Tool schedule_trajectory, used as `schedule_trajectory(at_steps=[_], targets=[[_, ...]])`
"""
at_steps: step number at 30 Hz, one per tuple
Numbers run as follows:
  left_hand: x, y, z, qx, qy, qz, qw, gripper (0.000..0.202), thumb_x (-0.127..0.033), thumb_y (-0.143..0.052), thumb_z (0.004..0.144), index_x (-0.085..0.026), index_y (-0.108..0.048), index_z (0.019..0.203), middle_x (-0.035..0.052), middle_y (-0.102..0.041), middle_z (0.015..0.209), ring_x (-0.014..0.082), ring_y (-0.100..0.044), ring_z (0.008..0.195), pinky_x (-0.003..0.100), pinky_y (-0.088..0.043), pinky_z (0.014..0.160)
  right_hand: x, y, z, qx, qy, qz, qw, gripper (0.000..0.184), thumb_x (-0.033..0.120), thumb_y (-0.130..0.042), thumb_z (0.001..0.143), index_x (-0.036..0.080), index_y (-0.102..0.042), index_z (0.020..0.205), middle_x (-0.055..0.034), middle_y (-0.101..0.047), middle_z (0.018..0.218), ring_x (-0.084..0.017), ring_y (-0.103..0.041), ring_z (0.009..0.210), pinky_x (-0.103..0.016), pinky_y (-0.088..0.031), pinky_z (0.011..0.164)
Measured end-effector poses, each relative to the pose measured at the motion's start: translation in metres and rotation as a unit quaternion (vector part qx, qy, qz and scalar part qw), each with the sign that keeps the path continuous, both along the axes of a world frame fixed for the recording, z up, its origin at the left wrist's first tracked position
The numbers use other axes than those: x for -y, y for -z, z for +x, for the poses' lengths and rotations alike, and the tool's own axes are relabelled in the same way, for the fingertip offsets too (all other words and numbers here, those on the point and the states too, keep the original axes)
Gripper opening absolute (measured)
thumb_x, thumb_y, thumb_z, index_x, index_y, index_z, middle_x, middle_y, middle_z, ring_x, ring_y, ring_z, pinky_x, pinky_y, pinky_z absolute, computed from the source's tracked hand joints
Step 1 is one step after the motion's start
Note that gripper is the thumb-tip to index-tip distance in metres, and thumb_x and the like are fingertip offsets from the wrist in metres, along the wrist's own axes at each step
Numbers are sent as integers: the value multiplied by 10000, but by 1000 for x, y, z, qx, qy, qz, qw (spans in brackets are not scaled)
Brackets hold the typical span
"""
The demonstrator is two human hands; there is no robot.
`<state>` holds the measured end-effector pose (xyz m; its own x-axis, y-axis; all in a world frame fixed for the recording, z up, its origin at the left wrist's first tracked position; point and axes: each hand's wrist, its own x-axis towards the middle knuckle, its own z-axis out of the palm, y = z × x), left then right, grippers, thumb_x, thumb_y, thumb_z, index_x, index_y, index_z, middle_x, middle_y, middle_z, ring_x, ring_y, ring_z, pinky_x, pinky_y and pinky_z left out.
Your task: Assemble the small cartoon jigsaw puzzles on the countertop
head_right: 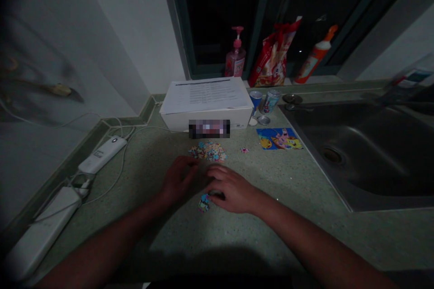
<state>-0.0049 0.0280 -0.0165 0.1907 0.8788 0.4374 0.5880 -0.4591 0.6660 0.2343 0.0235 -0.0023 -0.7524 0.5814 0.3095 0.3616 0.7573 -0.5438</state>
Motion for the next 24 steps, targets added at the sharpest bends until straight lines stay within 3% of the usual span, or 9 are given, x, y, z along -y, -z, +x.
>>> schedule_trajectory(at_steps=[2, 5, 10, 24], targets=[[0, 0, 0, 1, 2, 5, 1000, 221, -314, -550, 1023, -180, -723, 1052, 63, -727, 981, 237, -686, 946, 384, -554, 892, -6, 4, 2, -17, 35, 10, 999, 125, 232, -702, 953, 252, -744, 1070, -85, -699, 1202, -258, -629, 1252, -478, -533, 1093], [-1, -1, 0, -2, 10, 5, 1000, 216, -296, -553, 1019, -175, -726, 1063, 66, -729, 981, 239, -690, 948, 388, -553, 891, -19, 11, 8, -43, 146, 51, 987, 126, 236, -638, 999, 243, -730, 1084, -89, -726, 1146, -263, -666, 1164, -490, -558, 1018], [-2, -1, -1, -1, 13, 0, 1000, 188, -282, -568, 1002, -187, -723, 1047, 68, -733, 980, 238, -694, 950, 397, -558, 888, -41, 20, 18, -13, 280, 100, 955, 150, 302, -674, 972, 208, -742, 1066, -134, -720, 1148, -324, -660, 1130, -555, -546, 1006], [-1, -3, 1, -2, 16, -7, 1000, 173, -282, -565, 992, -202, -712, 1037, 69, -735, 978, 239, -695, 944, 396, -568, 886, -49, 17, 16, 58, 266, 129, 954, 138, 248, -664, 965, 164, -748, 1036, -160, -719, 1125, -336, -659, 1095, -540, -567, 981]])
